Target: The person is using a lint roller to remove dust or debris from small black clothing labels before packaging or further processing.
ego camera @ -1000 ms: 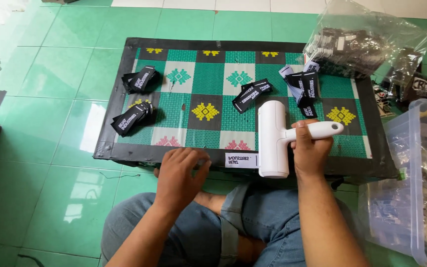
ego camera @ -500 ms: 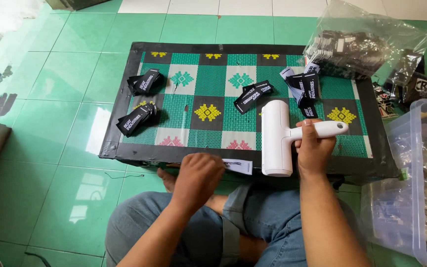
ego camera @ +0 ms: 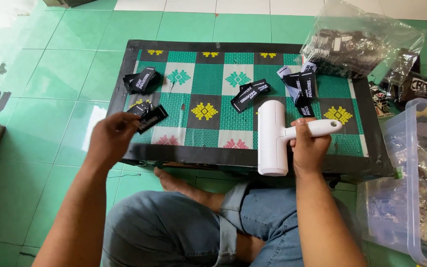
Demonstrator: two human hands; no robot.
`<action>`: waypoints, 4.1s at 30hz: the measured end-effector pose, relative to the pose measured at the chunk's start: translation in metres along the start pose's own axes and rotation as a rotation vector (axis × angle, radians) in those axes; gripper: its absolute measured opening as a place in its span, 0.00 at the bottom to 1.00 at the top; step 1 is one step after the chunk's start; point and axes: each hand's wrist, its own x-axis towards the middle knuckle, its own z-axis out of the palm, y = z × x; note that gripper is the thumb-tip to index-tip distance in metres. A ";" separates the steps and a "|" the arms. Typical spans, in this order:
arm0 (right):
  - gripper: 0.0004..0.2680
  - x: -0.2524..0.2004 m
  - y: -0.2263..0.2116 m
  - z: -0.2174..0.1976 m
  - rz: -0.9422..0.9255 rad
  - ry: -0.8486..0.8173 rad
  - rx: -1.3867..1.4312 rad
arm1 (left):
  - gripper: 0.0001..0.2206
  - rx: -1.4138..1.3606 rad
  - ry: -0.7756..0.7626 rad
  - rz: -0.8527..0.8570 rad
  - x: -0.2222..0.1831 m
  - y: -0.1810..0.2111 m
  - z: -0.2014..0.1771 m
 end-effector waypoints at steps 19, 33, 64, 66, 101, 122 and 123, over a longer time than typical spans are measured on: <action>0.09 0.001 -0.003 0.000 0.003 -0.023 -0.007 | 0.06 0.572 0.221 0.396 0.000 0.026 0.071; 0.10 0.002 -0.003 0.001 0.009 -0.069 0.016 | 0.11 0.379 0.041 0.398 0.061 0.101 0.225; 0.09 0.001 -0.003 0.002 -0.034 -0.095 -0.021 | 0.15 0.495 -0.134 0.341 0.009 0.052 0.124; 0.10 0.000 -0.001 0.001 -0.035 -0.105 -0.022 | 0.15 0.522 -0.143 0.405 0.006 0.039 0.135; 0.13 -0.035 -0.003 0.026 -0.006 -0.253 0.063 | 0.09 0.227 -0.045 0.640 -0.019 0.046 0.171; 0.08 -0.031 -0.008 0.026 -0.002 -0.322 -0.082 | 0.08 0.222 0.003 0.646 -0.018 0.047 0.172; 0.08 -0.030 -0.007 0.024 -0.002 -0.314 -0.084 | 0.08 0.212 0.004 0.639 -0.019 0.047 0.172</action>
